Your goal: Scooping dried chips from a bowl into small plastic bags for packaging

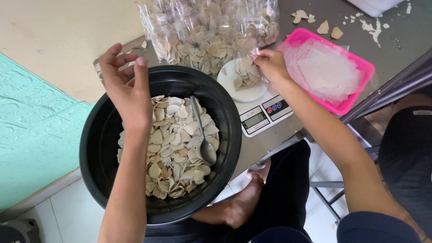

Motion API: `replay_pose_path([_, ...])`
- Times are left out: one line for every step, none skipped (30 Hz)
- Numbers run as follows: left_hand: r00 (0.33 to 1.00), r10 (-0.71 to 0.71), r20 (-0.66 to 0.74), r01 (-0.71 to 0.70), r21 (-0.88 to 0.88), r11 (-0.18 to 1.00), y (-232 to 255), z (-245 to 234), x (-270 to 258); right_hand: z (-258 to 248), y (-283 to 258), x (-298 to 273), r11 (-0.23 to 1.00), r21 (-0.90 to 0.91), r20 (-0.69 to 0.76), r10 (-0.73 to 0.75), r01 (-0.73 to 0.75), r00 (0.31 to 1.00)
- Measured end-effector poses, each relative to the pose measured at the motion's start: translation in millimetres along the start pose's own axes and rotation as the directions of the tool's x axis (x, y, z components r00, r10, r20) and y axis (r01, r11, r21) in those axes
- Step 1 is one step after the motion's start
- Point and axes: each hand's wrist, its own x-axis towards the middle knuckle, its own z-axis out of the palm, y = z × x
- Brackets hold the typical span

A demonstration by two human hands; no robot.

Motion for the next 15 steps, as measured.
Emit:
replay_pose_path([1.000, 0.002, -0.005, -0.002, -0.003, 1.000, 1.4, 1.1, 1.0, -0.8, 4.6, 1.6, 0.997, -0.041, 0.018, -0.068, 0.069, 0.998])
replay_pose_path([1.000, -0.001, 0.004, 0.001, -0.004, 1.000, 0.2, 0.6, 1.0, -0.6, 15.0, 7.8, 0.997, -0.040, 0.012, -0.060, 0.061, 0.998])
replay_pose_path([1.000, 0.015, -0.002, -0.015, 0.017, 1.000, -0.9, 0.0, 1.0, -0.4, 25.5, 13.8, 0.987, -0.067, -0.010, -0.147, 0.146, 0.989])
replay_pose_path([0.999, 0.032, -0.009, -0.031, 0.037, 0.999, -1.7, -0.7, 1.5, 0.0, 35.0, 20.5, 0.968, -0.097, -0.027, -0.235, 0.231, 0.972])
replay_pose_path([1.000, 0.029, -0.002, -0.029, 0.036, 0.999, -4.1, -0.4, 3.2, -2.2, 32.8, 17.9, 0.969, -0.098, -0.032, -0.229, 0.225, 0.973])
replay_pose_path([0.996, 0.094, -0.003, -0.094, 0.053, 0.994, -6.3, -0.9, 4.4, -3.5, 30.9, 14.5, 0.963, -0.129, -0.009, -0.240, 0.237, 0.971])
replay_pose_path([0.987, 0.159, -0.001, -0.159, 0.070, 0.985, -8.8, -1.4, 5.4, -4.7, 29.2, 11.2, 0.955, -0.160, 0.013, -0.250, 0.249, 0.968])
replay_pose_path([0.988, 0.154, 0.007, -0.154, 0.069, 0.986, -9.5, -2.3, 5.4, -7.6, 23.1, 2.3, 0.957, -0.161, 0.010, -0.241, 0.240, 0.970])
replay_pose_path([0.989, 0.151, 0.007, -0.151, 0.066, 0.986, -10.5, -3.2, 5.3, -10.3, 17.1, -6.4, 0.951, -0.192, -0.006, -0.247, 0.241, 0.969])
replay_pose_path([0.989, 0.147, 0.004, -0.147, 0.063, 0.987, -11.4, -4.1, 5.2, -13.0, 10.0, -14.4, 0.944, -0.223, -0.019, -0.255, 0.244, 0.967])
replay_pose_path([0.990, 0.141, 0.010, -0.142, 0.062, 0.988, -11.9, -5.3, 6.1, -18.6, 10.8, -20.0, 0.945, -0.225, -0.021, -0.247, 0.236, 0.969])
replay_pose_path([0.989, 0.151, -0.004, -0.150, 0.073, 0.986, -12.8, -6.9, 6.5, -23.7, 11.9, -26.2, 0.910, -0.213, -0.065, -0.377, 0.357, 0.924])
replay_pose_path([0.987, 0.161, -0.017, -0.159, 0.085, 0.984, -13.4, -8.7, 7.1, -28.8, 12.6, -32.5, 0.857, -0.205, -0.109, -0.499, 0.472, 0.860])
replay_pose_path([0.987, 0.157, -0.015, -0.156, 0.083, 0.984, -13.3, -10.1, 6.8, -37.6, 17.7, -39.1, 0.859, -0.208, -0.109, -0.496, 0.469, 0.861])
replay_pose_path([0.990, 0.136, -0.038, -0.132, 0.083, 0.988, -12.8, -11.7, 6.5, -46.5, 22.3, -46.0, 0.801, -0.237, -0.145, -0.588, 0.549, 0.795])
